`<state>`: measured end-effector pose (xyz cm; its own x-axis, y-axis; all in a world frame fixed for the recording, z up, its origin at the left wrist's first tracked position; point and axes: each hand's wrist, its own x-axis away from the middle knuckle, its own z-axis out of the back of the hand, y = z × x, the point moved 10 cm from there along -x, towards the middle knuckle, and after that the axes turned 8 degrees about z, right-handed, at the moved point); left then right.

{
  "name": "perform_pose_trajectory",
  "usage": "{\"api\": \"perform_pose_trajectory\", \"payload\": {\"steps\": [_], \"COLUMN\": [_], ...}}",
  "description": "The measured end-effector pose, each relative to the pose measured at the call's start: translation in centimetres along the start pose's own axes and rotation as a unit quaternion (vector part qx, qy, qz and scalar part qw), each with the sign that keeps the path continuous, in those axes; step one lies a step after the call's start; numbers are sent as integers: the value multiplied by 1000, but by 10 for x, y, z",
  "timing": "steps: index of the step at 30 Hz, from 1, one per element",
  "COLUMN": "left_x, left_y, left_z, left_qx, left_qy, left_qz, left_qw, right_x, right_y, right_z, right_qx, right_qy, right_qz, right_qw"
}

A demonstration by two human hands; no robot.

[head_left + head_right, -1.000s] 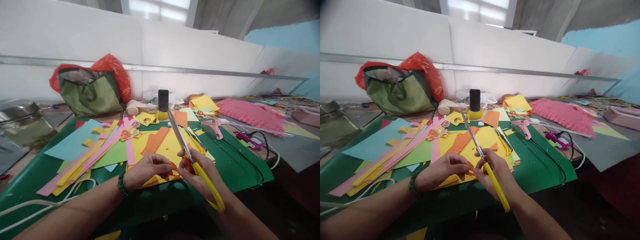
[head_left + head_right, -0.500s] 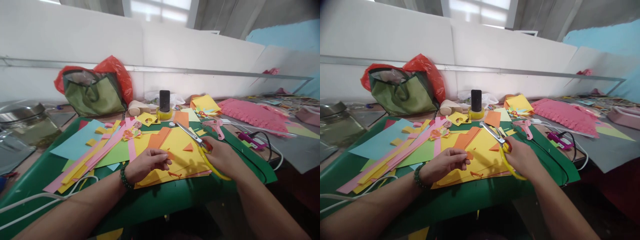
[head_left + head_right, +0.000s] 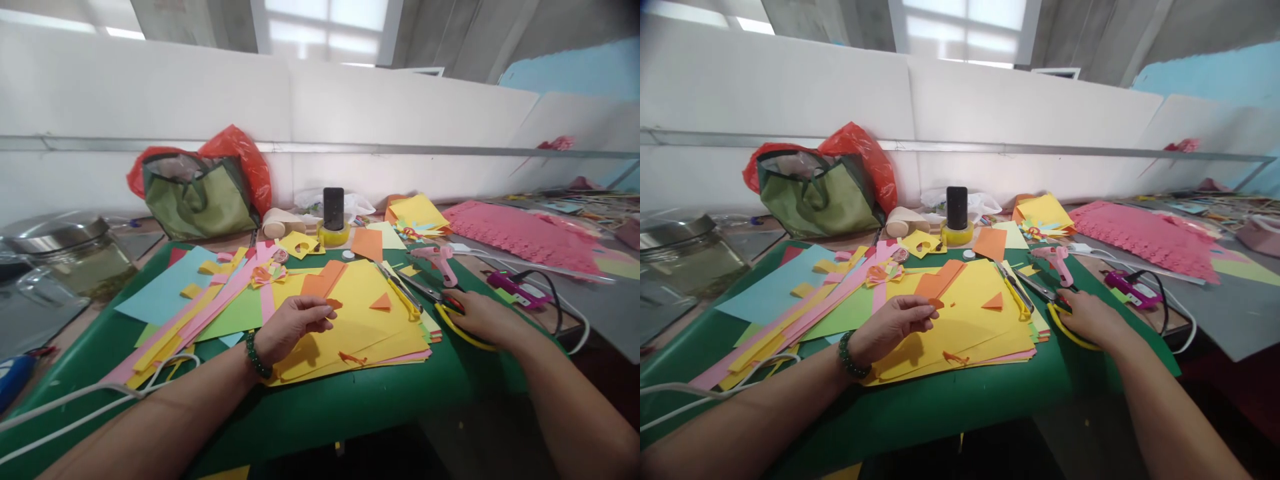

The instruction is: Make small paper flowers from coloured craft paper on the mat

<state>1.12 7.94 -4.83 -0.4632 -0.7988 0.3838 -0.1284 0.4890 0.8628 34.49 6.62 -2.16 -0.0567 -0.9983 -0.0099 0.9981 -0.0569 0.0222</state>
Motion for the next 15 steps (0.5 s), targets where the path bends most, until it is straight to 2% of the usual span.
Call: {"api": "perform_pose_trajectory", "payload": {"steps": [2,3,5,6,7,9,11,13,15], "left_x": [0,0,-1,-1,-1,-1,0,-1,-2], "left_y": [0,0,1,1,2,4,6,8,9], "left_z": [0,1,2,3,4,5,6,8,11], "left_qx": [-6,-9,-13,-15,-16,-14,-8,1,19], "left_qy": [1,3,12,16,20,24,23,24,26], "left_qz": [-3,-5,-9,-13,-17,-23,-31,-37,-38], "left_qw": [1000,1000,1000,1000,1000,999,999,999,999], "right_x": [3,4,6,7,7,4,-6,-18,-27], "right_y": [-13,-29,-81,-110,-143,-196,-228,-244,-247], "right_z": [13,25,55,68,75,74,68,57,49], "right_qx": [20,-5,-138,-224,-301,-397,-441,-475,-516], "right_qy": [-25,-15,49,78,72,37,24,4,-8], "right_qz": [-5,10,93,146,205,278,309,315,313], "right_qw": [999,1000,985,960,929,874,842,822,798]}}
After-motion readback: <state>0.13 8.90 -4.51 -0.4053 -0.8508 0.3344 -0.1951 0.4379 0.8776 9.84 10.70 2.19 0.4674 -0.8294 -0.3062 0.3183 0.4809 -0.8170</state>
